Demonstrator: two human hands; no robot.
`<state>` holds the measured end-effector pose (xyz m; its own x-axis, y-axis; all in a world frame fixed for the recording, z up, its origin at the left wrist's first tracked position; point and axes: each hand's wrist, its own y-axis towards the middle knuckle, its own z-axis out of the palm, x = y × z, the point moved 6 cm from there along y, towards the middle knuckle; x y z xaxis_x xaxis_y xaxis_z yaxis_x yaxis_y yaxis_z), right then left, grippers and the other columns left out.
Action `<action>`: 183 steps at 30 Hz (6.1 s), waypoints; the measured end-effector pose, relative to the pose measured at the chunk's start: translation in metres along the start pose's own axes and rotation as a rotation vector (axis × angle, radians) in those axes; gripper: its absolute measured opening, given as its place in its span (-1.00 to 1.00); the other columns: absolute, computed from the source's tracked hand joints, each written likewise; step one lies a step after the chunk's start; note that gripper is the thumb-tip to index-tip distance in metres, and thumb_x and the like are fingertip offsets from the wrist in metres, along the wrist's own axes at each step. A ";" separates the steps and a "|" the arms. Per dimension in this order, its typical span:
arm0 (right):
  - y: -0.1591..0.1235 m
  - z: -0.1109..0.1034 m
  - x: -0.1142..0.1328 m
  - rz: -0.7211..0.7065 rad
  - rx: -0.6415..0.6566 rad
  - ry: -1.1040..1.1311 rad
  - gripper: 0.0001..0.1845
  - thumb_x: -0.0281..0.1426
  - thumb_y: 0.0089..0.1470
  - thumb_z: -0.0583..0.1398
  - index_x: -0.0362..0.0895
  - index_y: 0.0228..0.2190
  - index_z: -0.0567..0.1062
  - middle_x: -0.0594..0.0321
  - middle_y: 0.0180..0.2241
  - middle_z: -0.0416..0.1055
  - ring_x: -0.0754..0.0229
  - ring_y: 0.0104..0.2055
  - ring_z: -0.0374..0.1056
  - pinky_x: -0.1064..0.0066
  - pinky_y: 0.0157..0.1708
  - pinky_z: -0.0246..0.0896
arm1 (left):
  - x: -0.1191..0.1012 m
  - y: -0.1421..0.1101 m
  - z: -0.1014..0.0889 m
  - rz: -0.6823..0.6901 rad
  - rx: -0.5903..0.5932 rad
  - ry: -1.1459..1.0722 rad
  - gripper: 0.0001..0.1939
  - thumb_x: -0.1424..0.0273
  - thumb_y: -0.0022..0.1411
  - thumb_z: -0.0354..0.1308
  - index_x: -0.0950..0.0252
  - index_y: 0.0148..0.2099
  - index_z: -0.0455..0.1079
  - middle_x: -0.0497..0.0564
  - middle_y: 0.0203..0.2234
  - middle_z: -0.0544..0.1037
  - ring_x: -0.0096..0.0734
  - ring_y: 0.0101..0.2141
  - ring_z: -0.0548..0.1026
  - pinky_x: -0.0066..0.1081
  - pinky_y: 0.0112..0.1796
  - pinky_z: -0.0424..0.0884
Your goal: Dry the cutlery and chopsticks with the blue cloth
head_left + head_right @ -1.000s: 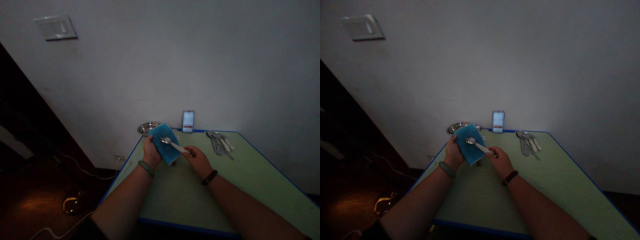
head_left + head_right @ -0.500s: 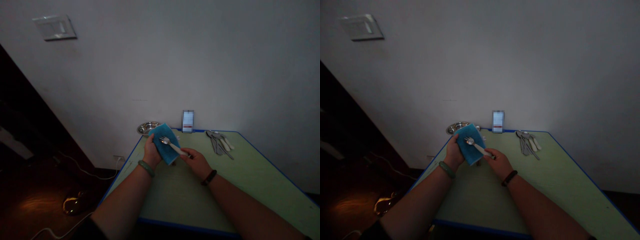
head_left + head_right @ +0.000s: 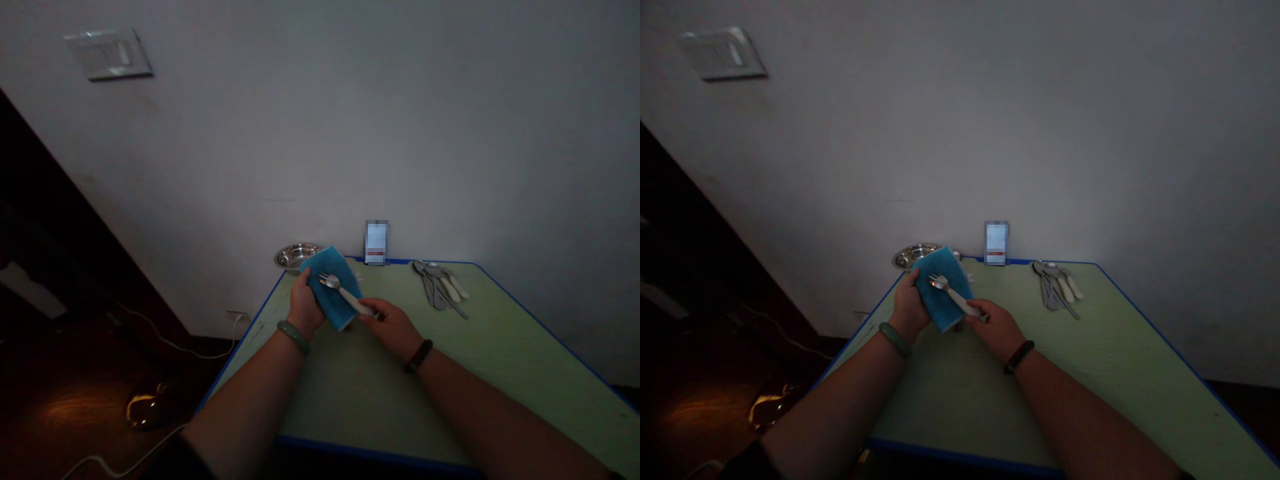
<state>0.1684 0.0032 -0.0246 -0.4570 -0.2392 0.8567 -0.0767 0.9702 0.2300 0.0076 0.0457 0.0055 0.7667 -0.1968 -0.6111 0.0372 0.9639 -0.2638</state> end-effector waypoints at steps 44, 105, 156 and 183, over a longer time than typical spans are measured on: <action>-0.001 0.000 0.002 -0.021 0.008 -0.043 -0.57 -0.28 0.00 0.22 -0.07 -0.06 0.55 0.23 -0.26 0.54 0.25 -0.45 0.28 0.35 -0.37 0.22 | 0.003 -0.001 0.001 -0.085 0.028 0.040 -0.54 0.25 0.28 -0.02 0.39 0.12 0.40 0.16 -0.30 0.67 -0.04 -0.25 0.63 0.04 0.01 0.41; -0.001 0.003 0.003 0.003 0.032 -0.028 -0.54 -0.26 0.02 0.20 -0.13 -0.03 0.52 0.15 -0.16 0.52 0.17 -0.32 0.35 0.29 -0.25 0.24 | 0.009 -0.002 0.003 -0.092 0.048 0.045 -0.48 0.19 0.35 -0.10 0.46 0.12 0.41 0.20 -0.30 0.67 -0.09 -0.21 0.62 -0.06 0.02 0.42; -0.003 0.003 0.010 -0.009 0.037 -0.050 -0.59 -0.28 0.03 0.21 -0.10 -0.06 0.53 0.19 -0.20 0.53 0.19 -0.33 0.36 0.32 -0.28 0.26 | 0.003 -0.002 0.002 -0.036 0.006 0.042 -0.48 0.19 0.34 -0.13 0.43 0.12 0.41 0.15 -0.36 0.67 -0.06 -0.22 0.62 -0.02 0.03 0.40; -0.003 0.004 0.008 0.022 0.045 -0.041 -0.59 -0.30 0.01 0.23 -0.08 -0.06 0.52 0.22 -0.22 0.52 0.19 -0.33 0.37 0.31 -0.27 0.27 | 0.008 -0.001 0.002 -0.048 0.005 0.052 -0.50 0.19 0.35 -0.11 0.41 0.09 0.43 0.17 -0.32 0.66 -0.08 -0.20 0.62 -0.03 0.01 0.42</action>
<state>0.1613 -0.0014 -0.0202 -0.4945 -0.2172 0.8416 -0.1061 0.9761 0.1896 0.0150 0.0431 0.0023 0.7293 -0.2518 -0.6362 0.0764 0.9540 -0.2899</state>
